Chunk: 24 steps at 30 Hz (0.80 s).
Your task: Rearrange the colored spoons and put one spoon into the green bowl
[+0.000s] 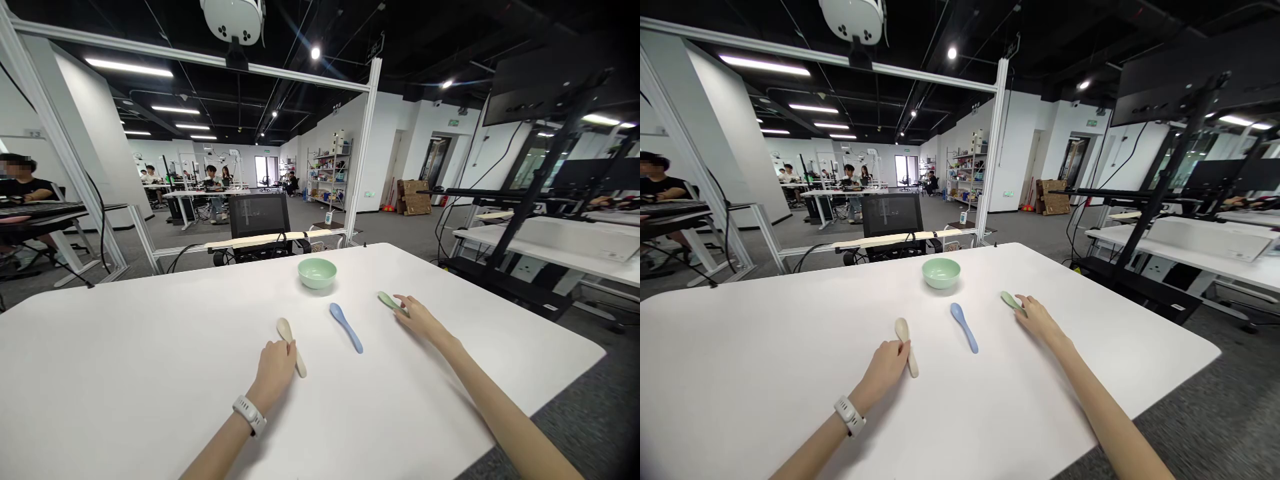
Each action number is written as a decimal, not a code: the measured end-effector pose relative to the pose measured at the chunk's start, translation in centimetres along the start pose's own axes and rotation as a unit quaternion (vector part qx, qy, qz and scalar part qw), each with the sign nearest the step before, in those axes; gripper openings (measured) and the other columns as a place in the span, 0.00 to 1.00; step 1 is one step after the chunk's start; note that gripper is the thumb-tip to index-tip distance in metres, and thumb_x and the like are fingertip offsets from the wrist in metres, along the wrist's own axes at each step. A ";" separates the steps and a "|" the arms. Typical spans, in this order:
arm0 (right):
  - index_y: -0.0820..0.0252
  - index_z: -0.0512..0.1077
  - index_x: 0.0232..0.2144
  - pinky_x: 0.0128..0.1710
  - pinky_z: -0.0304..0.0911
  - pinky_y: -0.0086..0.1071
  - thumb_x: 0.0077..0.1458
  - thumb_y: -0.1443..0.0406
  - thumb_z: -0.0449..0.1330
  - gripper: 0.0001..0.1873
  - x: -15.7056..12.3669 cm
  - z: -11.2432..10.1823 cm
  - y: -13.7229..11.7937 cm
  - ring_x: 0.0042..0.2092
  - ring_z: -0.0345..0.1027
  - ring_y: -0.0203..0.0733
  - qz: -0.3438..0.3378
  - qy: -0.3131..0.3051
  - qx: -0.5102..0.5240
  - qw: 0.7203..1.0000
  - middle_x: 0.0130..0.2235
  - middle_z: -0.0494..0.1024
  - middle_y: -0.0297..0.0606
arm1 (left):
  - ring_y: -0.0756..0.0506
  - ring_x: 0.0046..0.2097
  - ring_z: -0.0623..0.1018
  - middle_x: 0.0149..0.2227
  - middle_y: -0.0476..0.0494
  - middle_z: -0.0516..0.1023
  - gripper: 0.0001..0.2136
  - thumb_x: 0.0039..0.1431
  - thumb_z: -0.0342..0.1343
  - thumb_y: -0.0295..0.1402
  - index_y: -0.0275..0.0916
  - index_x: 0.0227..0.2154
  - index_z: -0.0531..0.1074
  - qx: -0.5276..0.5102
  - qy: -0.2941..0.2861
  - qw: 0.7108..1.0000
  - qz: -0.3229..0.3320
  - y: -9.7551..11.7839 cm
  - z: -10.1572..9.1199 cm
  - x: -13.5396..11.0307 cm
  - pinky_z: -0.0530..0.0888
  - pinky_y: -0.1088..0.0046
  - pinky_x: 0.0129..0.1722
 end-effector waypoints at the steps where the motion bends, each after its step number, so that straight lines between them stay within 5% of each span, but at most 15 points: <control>1: 0.65 0.71 0.63 0.53 0.67 0.42 0.64 0.63 0.52 0.27 0.0 0.0 0.0 0.48 0.76 0.52 -0.001 0.002 -0.005 1.000 0.49 0.80 0.52 | 0.39 0.39 0.81 0.39 0.32 0.85 0.27 0.70 0.36 0.42 0.35 0.35 0.81 -0.002 0.000 1.000 0.001 0.0 0.0 0.0 0.69 0.63 0.41; 24: 0.61 0.72 0.62 0.57 0.66 0.46 0.66 0.59 0.53 0.26 0.6 -0.7 0.0 0.57 0.74 0.57 -0.004 0.009 -0.049 0.999 0.56 0.79 0.55 | 0.38 0.39 0.80 0.37 0.32 0.85 0.27 0.70 0.36 0.41 0.36 0.32 0.80 -0.018 0.008 1.000 0.019 -0.1 0.0 0.1 0.70 0.61 0.42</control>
Point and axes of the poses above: each hand's wrist, its own x-axis towards the middle knuckle, its own z-axis out of the palm, y = z × x, the point moved 5 cm from there along x, towards the middle knuckle
